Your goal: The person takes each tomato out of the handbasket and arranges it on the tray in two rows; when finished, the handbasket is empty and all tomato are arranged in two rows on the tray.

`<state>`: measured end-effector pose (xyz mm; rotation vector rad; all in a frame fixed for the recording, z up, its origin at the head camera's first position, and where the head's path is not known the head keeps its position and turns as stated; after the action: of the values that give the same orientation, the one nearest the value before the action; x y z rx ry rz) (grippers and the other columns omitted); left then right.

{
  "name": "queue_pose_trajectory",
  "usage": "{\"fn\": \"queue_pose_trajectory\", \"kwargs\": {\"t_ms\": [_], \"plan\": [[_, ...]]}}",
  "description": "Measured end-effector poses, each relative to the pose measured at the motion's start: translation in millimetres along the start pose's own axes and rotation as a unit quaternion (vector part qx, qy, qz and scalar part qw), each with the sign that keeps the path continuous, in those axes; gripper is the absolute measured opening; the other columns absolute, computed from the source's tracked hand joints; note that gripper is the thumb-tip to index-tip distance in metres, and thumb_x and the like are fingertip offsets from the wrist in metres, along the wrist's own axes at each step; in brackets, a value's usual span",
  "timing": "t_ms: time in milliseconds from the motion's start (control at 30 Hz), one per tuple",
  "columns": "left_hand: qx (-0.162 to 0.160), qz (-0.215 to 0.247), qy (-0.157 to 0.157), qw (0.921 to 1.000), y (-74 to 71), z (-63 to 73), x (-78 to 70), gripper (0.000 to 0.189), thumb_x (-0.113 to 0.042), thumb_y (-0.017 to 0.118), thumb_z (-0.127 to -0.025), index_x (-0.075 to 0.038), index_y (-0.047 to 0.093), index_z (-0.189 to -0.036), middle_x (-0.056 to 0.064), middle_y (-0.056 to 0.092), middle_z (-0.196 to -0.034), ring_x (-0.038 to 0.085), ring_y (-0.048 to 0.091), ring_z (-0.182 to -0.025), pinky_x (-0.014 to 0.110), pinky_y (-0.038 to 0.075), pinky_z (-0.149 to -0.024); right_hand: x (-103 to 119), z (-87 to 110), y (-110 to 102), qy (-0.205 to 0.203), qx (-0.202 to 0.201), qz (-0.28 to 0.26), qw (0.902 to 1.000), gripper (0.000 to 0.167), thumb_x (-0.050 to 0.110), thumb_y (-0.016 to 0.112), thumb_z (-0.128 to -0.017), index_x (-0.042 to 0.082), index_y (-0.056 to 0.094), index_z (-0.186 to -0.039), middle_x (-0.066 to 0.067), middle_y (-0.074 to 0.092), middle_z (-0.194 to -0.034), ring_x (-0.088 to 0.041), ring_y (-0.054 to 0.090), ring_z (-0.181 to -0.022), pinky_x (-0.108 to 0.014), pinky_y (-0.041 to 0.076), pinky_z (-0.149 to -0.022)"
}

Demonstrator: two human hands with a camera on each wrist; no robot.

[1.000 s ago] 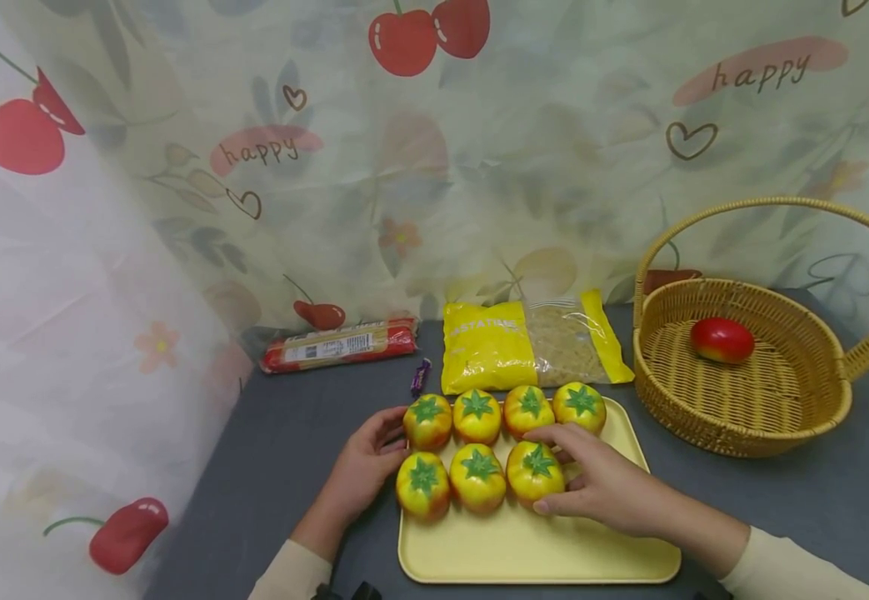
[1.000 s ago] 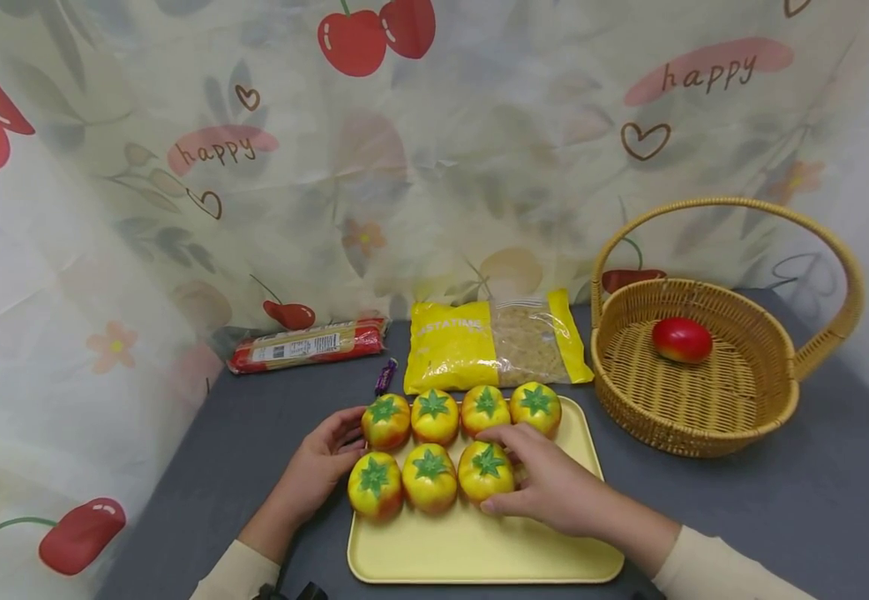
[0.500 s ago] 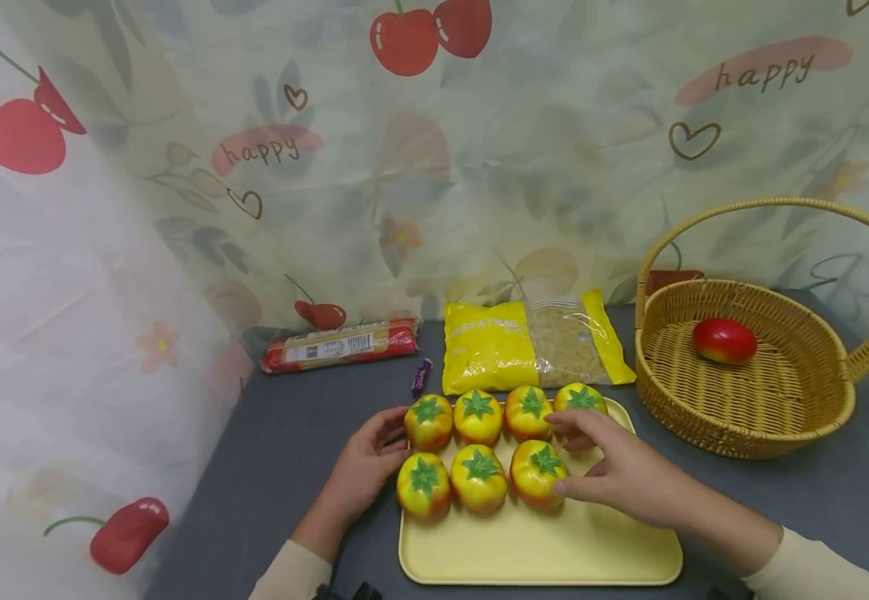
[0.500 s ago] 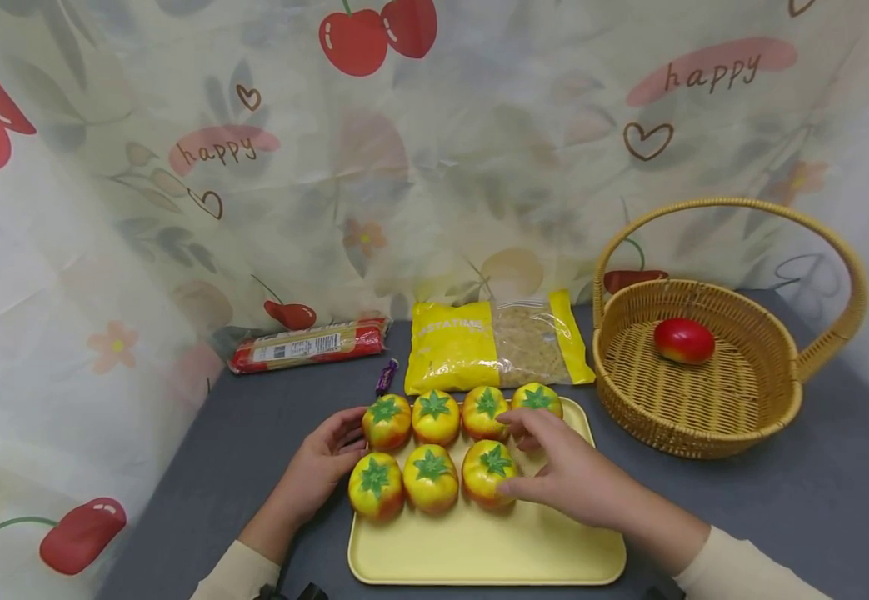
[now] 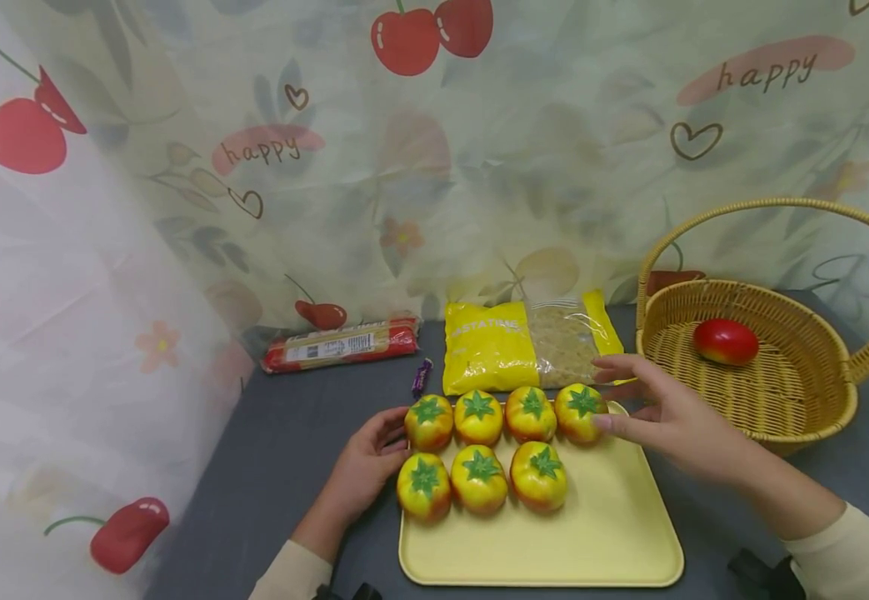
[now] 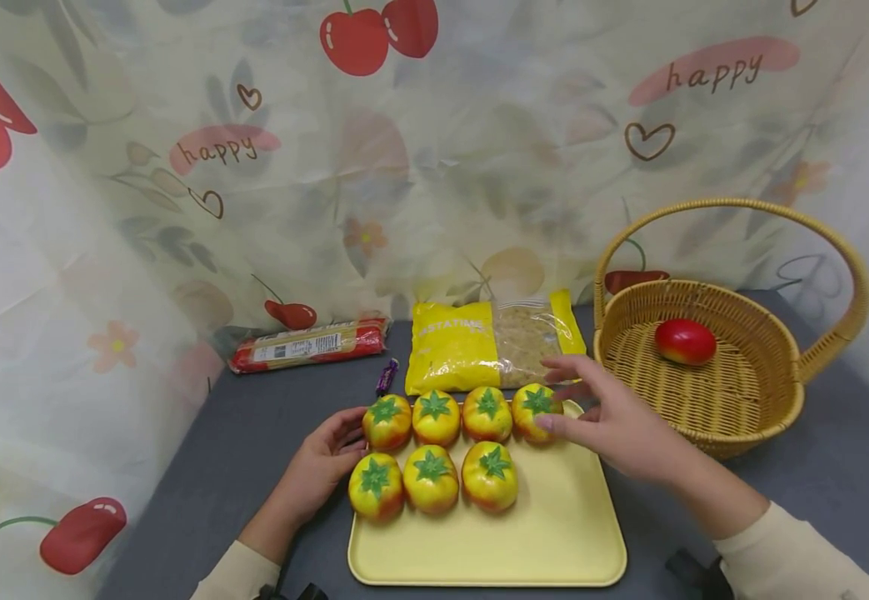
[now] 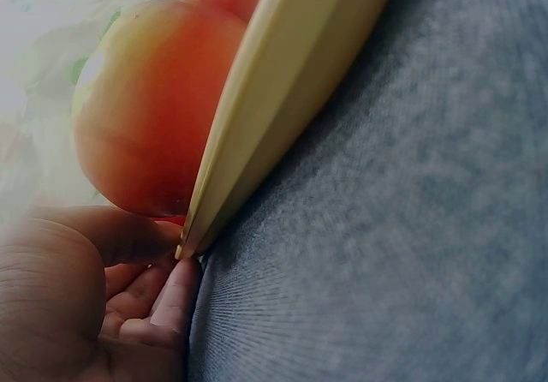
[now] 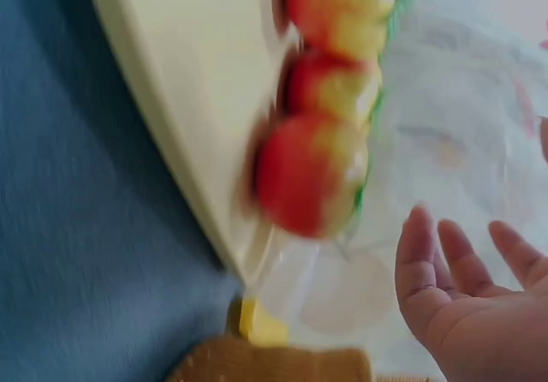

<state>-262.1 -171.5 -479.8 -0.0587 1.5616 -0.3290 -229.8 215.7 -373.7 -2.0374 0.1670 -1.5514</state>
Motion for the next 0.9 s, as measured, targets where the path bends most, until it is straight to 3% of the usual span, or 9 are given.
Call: {"fn": "queue_pose_trajectory", "kwargs": {"t_ms": [200, 367, 533, 700, 767, 900], "plan": [[0.004, 0.003, 0.002, 1.0000, 0.0, -0.9, 1.3, 0.055, 0.004, 0.070, -0.101, -0.003, 0.056, -0.153, 0.016, 0.057, -0.155, 0.034, 0.055, -0.142, 0.050, 0.048, -0.115, -7.5, -2.1, -31.1, -0.013, -0.046, 0.014, 0.9988, 0.054, 0.017, 0.068, -0.110, 0.006, 0.047, -0.159, -0.017, 0.058, -0.143, -0.029, 0.062, -0.122, -0.025, 0.059, -0.089], [0.002, 0.007, 0.001, 1.0000, -0.1, -0.2, 0.8, 0.055, 0.004, 0.070, -0.100, -0.003, 0.056, -0.153, 0.016, 0.057, -0.155, 0.035, 0.055, -0.142, 0.050, 0.047, -0.115, -19.5, -5.5, -56.5, -0.036, -0.072, -0.028, 0.9963, 0.041, 0.014, 0.052, -0.116, 0.008, 0.049, -0.156, -0.013, 0.058, -0.141, -0.016, 0.064, -0.120, -0.027, 0.061, -0.087], [-0.001, 0.003, -0.004, 1.0000, 0.0, 0.2, 0.8, 0.055, 0.004, 0.070, -0.100, -0.004, 0.057, -0.153, 0.016, 0.057, -0.155, 0.035, 0.056, -0.142, 0.051, 0.048, -0.115, -34.7, -8.0, -81.4, -0.045, -0.092, -0.081, 0.9915, 0.035, 0.020, 0.037, -0.121, 0.017, 0.054, -0.152, -0.005, 0.058, -0.139, -0.012, 0.063, -0.123, -0.022, 0.059, -0.089], [-0.003, 0.000, -0.008, 1.0000, 0.1, 0.5, 0.5, 0.055, 0.004, 0.070, -0.101, -0.004, 0.057, -0.153, 0.015, 0.057, -0.155, 0.034, 0.056, -0.141, 0.050, 0.048, -0.115, -49.9, -10.6, -102.1, -0.055, -0.103, -0.200, 0.9729, 0.038, 0.023, 0.031, -0.121, 0.019, 0.059, -0.147, -0.004, 0.062, -0.136, -0.013, 0.063, -0.119, -0.022, 0.058, -0.091], [-0.003, 0.002, -0.008, 1.0000, 0.0, 0.3, 0.4, 0.055, 0.004, 0.070, -0.101, -0.004, 0.057, -0.153, 0.015, 0.057, -0.155, 0.034, 0.056, -0.141, 0.050, 0.048, -0.115, -56.1, -11.3, -109.4, -0.058, -0.105, -0.255, 0.9596, 0.040, 0.025, 0.031, -0.121, 0.018, 0.060, -0.148, -0.003, 0.064, -0.135, -0.014, 0.062, -0.120, -0.022, 0.058, -0.091], [-0.002, 0.006, -0.008, 0.9999, -0.3, -0.3, 0.6, 0.056, 0.004, 0.071, -0.101, -0.005, 0.057, -0.153, 0.014, 0.057, -0.155, 0.033, 0.056, -0.141, 0.049, 0.048, -0.115, -68.4, -11.2, -123.2, -0.049, -0.128, -0.284, 0.9489, 0.043, 0.033, 0.031, -0.121, 0.017, 0.059, -0.149, 0.000, 0.066, -0.134, -0.014, 0.059, -0.122, -0.020, 0.056, -0.090]]}}
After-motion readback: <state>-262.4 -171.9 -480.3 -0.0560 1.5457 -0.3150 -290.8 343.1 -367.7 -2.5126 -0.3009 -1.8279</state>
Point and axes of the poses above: each hand's wrist, its own z-axis away from the middle knuckle, its own y-axis out of the palm, x = y × z, the point moved 6 cm from there along -z, towards the middle knuckle
